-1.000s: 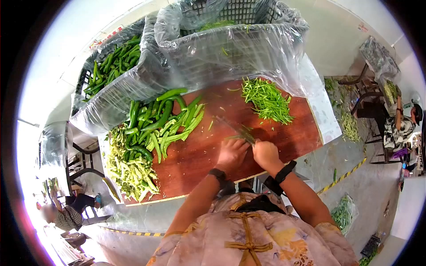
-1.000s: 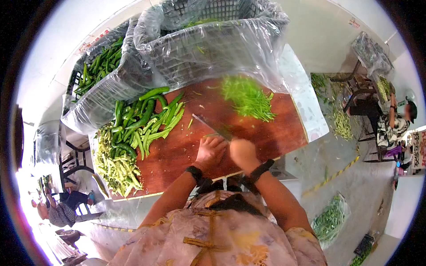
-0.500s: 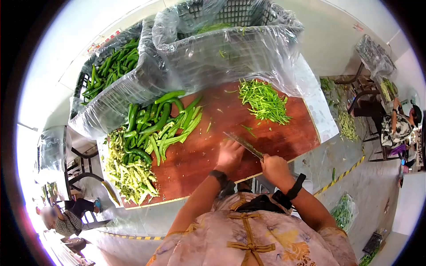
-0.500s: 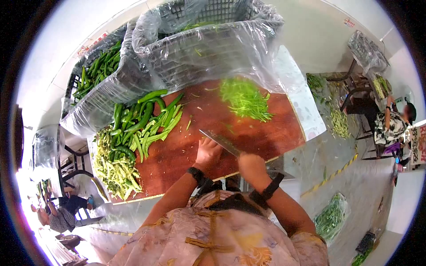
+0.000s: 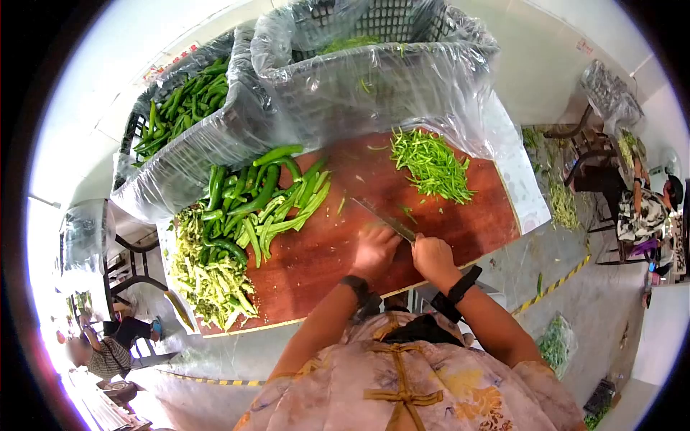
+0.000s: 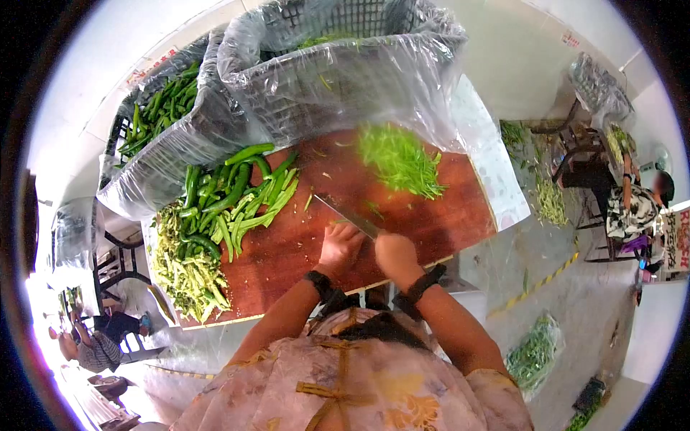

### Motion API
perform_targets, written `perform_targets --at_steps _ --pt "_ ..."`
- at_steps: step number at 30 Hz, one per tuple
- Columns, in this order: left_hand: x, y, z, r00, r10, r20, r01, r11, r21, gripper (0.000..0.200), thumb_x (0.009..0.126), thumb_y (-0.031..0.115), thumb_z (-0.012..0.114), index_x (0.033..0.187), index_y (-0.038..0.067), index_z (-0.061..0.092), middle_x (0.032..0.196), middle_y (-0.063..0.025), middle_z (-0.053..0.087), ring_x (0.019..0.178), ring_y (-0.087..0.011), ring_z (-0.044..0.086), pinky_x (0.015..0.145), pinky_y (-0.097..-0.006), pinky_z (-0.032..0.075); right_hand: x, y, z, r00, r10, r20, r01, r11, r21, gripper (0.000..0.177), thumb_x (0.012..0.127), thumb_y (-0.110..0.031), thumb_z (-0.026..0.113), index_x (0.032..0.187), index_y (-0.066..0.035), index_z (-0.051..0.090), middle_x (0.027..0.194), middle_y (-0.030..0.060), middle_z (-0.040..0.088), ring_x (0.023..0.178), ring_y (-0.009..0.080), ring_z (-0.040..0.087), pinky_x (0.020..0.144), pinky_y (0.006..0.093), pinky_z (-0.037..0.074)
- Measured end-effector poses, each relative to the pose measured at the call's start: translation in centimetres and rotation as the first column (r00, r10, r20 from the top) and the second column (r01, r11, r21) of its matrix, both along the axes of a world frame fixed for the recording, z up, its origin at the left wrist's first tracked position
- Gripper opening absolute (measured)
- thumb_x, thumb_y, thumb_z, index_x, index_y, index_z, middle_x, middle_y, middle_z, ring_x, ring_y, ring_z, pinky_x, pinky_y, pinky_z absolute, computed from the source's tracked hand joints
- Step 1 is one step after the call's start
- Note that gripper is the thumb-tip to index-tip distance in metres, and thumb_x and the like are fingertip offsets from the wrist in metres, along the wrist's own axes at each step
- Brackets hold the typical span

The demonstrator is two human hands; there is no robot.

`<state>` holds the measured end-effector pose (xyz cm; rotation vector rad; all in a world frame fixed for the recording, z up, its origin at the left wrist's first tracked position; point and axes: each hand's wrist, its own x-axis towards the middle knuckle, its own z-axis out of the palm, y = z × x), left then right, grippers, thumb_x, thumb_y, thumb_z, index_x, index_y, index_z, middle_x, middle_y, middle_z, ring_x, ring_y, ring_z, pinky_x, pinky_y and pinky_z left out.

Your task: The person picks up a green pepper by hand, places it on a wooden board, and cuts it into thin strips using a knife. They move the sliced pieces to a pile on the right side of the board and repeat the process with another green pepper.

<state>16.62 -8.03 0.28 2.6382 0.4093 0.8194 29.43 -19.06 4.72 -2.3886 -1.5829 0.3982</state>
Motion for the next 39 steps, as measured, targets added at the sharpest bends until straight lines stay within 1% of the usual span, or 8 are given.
perform_targets --at_steps 5,14,26,31,33,35,37,39 --pt "-0.1 -0.1 -0.8 0.999 0.030 0.039 -0.028 0.999 -0.045 0.020 0.075 0.010 0.057 0.094 0.009 0.062 0.101 -0.0063 0.059 0.095 -0.0271 0.055 0.085 -0.0437 0.041 1.2 -1.1 0.2 0.998 -0.051 0.028 0.047 0.990 0.133 0.021 0.086 -0.021 0.055 0.082 -0.001 0.058 0.063 0.0209 0.059 0.060 0.0390 0.060 0.056 0.0485 0.048" --pt "-0.2 -0.2 -0.4 0.997 0.024 -0.079 -0.025 1.000 -0.010 0.021 0.072 0.007 0.056 0.092 0.008 0.062 0.102 -0.0070 0.057 0.098 -0.0267 0.053 0.083 -0.0423 0.041 -0.2 -4.2 1.9 0.999 0.011 0.037 -0.012 1.000 0.010 0.019 0.084 -0.019 0.056 0.080 -0.001 0.058 0.062 0.0205 0.059 0.060 0.0397 0.060 0.056 0.0489 0.048" --pt "-0.4 0.0 -0.6 1.000 -0.010 0.011 0.010 0.999 -0.040 0.023 0.071 0.007 0.056 0.092 0.008 0.064 0.103 -0.0074 0.058 0.098 -0.0269 0.053 0.082 -0.0415 0.041 -0.4 -0.8 1.1 0.998 0.036 -0.050 -0.036 0.999 0.009 0.020 0.086 -0.018 0.052 0.079 0.000 0.058 0.065 0.0222 0.060 0.062 0.0404 0.061 0.057 0.0497 0.049" --pt "-0.3 -0.5 -0.1 0.998 0.060 -0.014 -0.061 0.994 -0.087 0.023 0.074 0.007 0.056 0.095 0.009 0.065 0.102 -0.0094 0.057 0.100 -0.0287 0.053 0.085 -0.0423 0.041 2.1 -0.1 1.3 0.998 -0.032 0.058 0.032 0.999 -0.002 0.022 0.086 -0.020 0.054 0.078 0.000 0.059 0.067 0.0223 0.061 0.064 0.0393 0.061 0.059 0.0483 0.050" --pt "-0.3 -0.5 -0.2 0.997 0.078 -0.022 -0.080 0.993 -0.093 0.023 0.074 0.006 0.056 0.095 0.009 0.065 0.101 -0.0100 0.057 0.099 -0.0294 0.053 0.084 -0.0426 0.041 3.2 -0.7 1.0 0.996 -0.049 0.070 0.042 0.994 0.102 0.022 0.086 -0.021 0.055 0.079 0.000 0.060 0.066 0.0222 0.061 0.064 0.0395 0.061 0.059 0.0486 0.050" --pt "-0.1 -0.5 -0.4 0.995 0.097 -0.033 -0.100 0.989 -0.107 0.024 0.074 0.005 0.056 0.095 0.009 0.066 0.101 -0.0107 0.057 0.097 -0.0301 0.053 0.084 -0.0428 0.042 3.1 -1.6 1.2 0.991 -0.104 0.079 0.102 0.994 0.024 0.022 0.085 -0.021 0.055 0.080 -0.001 0.060 0.066 0.0218 0.061 0.064 0.0396 0.061 0.059 0.0491 0.049" --pt "0.2 -0.4 -0.8 0.994 0.063 0.094 -0.051 0.991 -0.123 0.025 0.073 0.003 0.056 0.095 0.008 0.066 0.100 -0.0117 0.057 0.096 -0.0313 0.054 0.081 -0.0429 0.043 2.1 -2.9 1.7 0.995 -0.084 0.060 0.084 0.996 0.006 0.022 0.085 -0.022 0.056 0.082 -0.001 0.060 0.066 0.0212 0.061 0.063 0.0391 0.061 0.059 0.0490 0.049" --pt "0.5 -0.2 -0.9 0.995 0.047 0.091 -0.039 0.995 -0.091 0.025 0.072 0.003 0.055 0.094 0.008 0.066 0.100 -0.0116 0.058 0.096 -0.0313 0.054 0.080 -0.0428 0.044 1.2 -3.7 2.0 0.999 -0.001 0.052 0.003 1.000 -0.030 0.021 0.085 -0.022 0.056 0.083 -0.001 0.059 0.065 0.0205 0.061 0.063 0.0389 0.061 0.059 0.0488 0.049"
